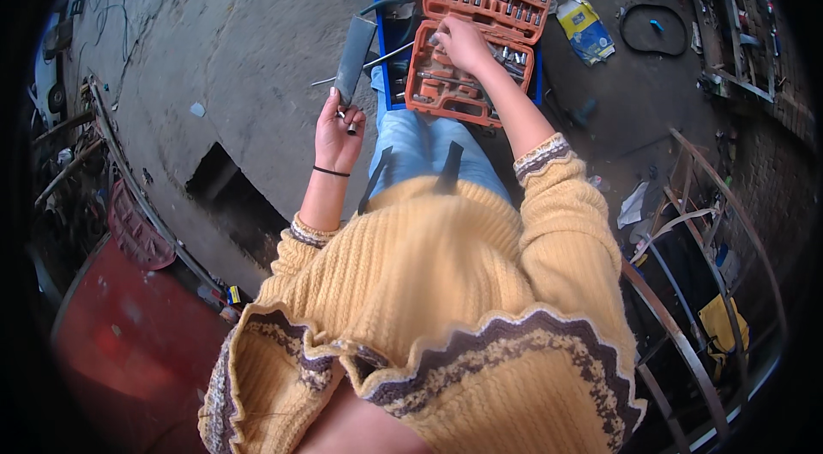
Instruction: The person walks through a cluttered workshop, picks up a metal bar and a small container, then opens an orange tool case. They browse the contents and select a socket, holding it alongside the metal bar.
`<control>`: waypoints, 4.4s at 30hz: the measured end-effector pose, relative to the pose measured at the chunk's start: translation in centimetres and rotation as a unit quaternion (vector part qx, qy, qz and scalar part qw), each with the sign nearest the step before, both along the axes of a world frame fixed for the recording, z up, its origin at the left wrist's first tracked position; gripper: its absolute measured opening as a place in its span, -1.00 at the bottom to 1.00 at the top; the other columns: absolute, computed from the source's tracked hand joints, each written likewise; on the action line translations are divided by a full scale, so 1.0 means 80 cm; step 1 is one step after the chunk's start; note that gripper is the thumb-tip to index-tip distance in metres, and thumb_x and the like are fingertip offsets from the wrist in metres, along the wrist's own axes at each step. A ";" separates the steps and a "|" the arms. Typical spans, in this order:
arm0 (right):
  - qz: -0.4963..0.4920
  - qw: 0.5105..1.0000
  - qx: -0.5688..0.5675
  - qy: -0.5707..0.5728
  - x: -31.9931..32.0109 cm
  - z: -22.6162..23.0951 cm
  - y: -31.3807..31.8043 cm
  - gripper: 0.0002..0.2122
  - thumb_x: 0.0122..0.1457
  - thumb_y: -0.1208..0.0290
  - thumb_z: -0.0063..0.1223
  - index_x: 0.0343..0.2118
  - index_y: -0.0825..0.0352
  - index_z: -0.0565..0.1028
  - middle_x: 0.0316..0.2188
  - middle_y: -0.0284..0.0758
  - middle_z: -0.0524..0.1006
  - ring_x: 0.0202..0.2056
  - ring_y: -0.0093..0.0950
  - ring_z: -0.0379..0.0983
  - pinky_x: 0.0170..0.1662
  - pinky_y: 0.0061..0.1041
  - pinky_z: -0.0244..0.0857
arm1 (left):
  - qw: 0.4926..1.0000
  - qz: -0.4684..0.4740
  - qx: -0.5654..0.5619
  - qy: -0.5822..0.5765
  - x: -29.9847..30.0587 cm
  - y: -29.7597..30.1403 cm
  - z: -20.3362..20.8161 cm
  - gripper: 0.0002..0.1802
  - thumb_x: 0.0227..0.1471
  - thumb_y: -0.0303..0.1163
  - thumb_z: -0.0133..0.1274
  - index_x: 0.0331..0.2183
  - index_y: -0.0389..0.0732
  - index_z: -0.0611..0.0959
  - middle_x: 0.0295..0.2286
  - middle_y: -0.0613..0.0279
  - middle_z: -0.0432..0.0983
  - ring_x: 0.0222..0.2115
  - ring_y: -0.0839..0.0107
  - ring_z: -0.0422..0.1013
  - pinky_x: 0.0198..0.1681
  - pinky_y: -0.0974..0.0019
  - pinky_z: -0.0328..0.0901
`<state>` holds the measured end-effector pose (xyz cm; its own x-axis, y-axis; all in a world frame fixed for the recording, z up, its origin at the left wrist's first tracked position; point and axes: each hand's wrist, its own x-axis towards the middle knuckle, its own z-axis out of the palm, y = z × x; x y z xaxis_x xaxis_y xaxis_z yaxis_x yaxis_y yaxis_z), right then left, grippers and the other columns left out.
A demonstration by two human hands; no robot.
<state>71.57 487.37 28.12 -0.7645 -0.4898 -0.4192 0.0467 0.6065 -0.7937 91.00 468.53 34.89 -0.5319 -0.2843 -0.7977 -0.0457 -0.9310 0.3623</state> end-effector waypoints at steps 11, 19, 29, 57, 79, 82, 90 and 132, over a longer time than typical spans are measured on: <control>0.080 0.991 0.091 0.053 -0.022 -0.005 -0.026 -0.86 0.04 0.42 0.08 -0.38 0.36 0.43 -0.49 -0.16 0.52 -0.38 -0.23 0.50 -0.31 -0.31 0.33 | 1.000 0.019 0.006 -0.005 0.000 -0.007 0.004 -0.73 0.06 -0.26 0.08 -0.56 -0.14 0.40 -0.63 0.41 0.19 -0.66 0.56 0.08 -0.49 0.45 0.11; -0.178 0.973 0.066 0.131 -0.013 0.016 0.025 -0.86 0.04 0.37 0.13 -0.43 0.31 0.46 -0.53 -0.31 0.54 -0.45 -0.39 0.50 -0.36 -0.43 0.34 | 1.000 0.014 0.003 -0.018 -0.005 -0.007 0.003 -0.72 0.06 -0.25 0.09 -0.56 -0.14 0.39 -0.63 0.41 0.19 -0.65 0.55 0.10 -0.49 0.44 0.13; -0.091 0.962 0.216 0.138 0.083 0.024 0.082 -0.76 -0.05 0.28 0.22 -0.41 0.28 0.43 -0.45 -0.33 0.51 -0.39 -0.33 0.48 -0.36 -0.37 0.32 | 1.000 -0.015 0.006 -0.020 -0.017 0.004 0.002 -0.74 0.06 -0.27 0.08 -0.54 -0.14 0.41 -0.63 0.42 0.19 -0.65 0.56 0.10 -0.49 0.44 0.12; 0.287 0.858 0.073 0.419 0.017 -0.003 0.093 -0.79 -0.08 0.48 -0.01 -0.31 0.22 0.51 -0.33 -0.37 0.38 -0.16 -0.44 0.32 -0.12 -0.46 0.26 | 0.999 -0.045 -0.021 -0.017 -0.015 0.017 0.006 -0.81 0.06 -0.29 0.07 -0.50 -0.11 0.44 -0.58 0.45 0.22 -0.61 0.58 0.11 -0.49 0.47 0.11; 0.051 0.886 0.128 0.443 0.040 -0.015 0.008 -0.72 -0.13 0.37 0.20 -0.29 0.24 0.49 -0.40 -0.37 0.46 -0.25 -0.37 0.35 -0.13 -0.40 0.24 | 0.999 -0.020 -0.022 -0.030 -0.005 -0.005 0.000 -0.86 0.06 -0.29 0.07 -0.47 -0.08 0.48 -0.56 0.47 0.24 -0.58 0.59 0.14 -0.47 0.46 0.12; -0.037 0.901 0.126 0.414 0.044 -0.015 0.016 -0.74 -0.10 0.40 0.19 -0.27 0.24 0.51 -0.37 -0.39 0.48 -0.24 -0.37 0.35 -0.12 -0.39 0.23 | 0.999 -0.025 -0.029 -0.037 -0.005 -0.006 -0.003 -0.86 0.06 -0.29 0.07 -0.47 -0.08 0.47 -0.56 0.47 0.23 -0.58 0.60 0.14 -0.47 0.46 0.12; -0.077 0.932 0.066 0.348 0.041 -0.022 0.027 -0.83 -0.07 0.44 0.17 -0.35 0.21 0.55 -0.35 -0.40 0.49 -0.22 -0.35 0.33 -0.08 -0.36 0.22 | 0.998 -0.029 -0.031 -0.038 -0.013 0.000 -0.001 -0.85 0.05 -0.29 0.08 -0.47 -0.08 0.47 -0.56 0.47 0.24 -0.58 0.58 0.15 -0.47 0.45 0.11; -0.137 0.931 -0.312 -0.126 0.032 0.036 0.062 -0.81 0.06 0.68 -0.01 -0.24 0.38 0.38 -0.25 -0.34 0.47 -0.16 -0.57 0.43 -0.05 -0.59 0.32 | 0.998 -0.026 -0.028 -0.043 -0.025 0.013 0.007 -0.74 0.02 -0.28 0.12 -0.55 -0.11 0.40 -0.63 0.43 0.19 -0.65 0.58 0.09 -0.51 0.46 0.13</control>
<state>74.15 492.29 30.99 -0.8124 -0.4989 -0.3018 0.3654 -0.0321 -0.9303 88.96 469.58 35.41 -0.4775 -0.3044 -0.8242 -0.1263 -0.9046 0.4072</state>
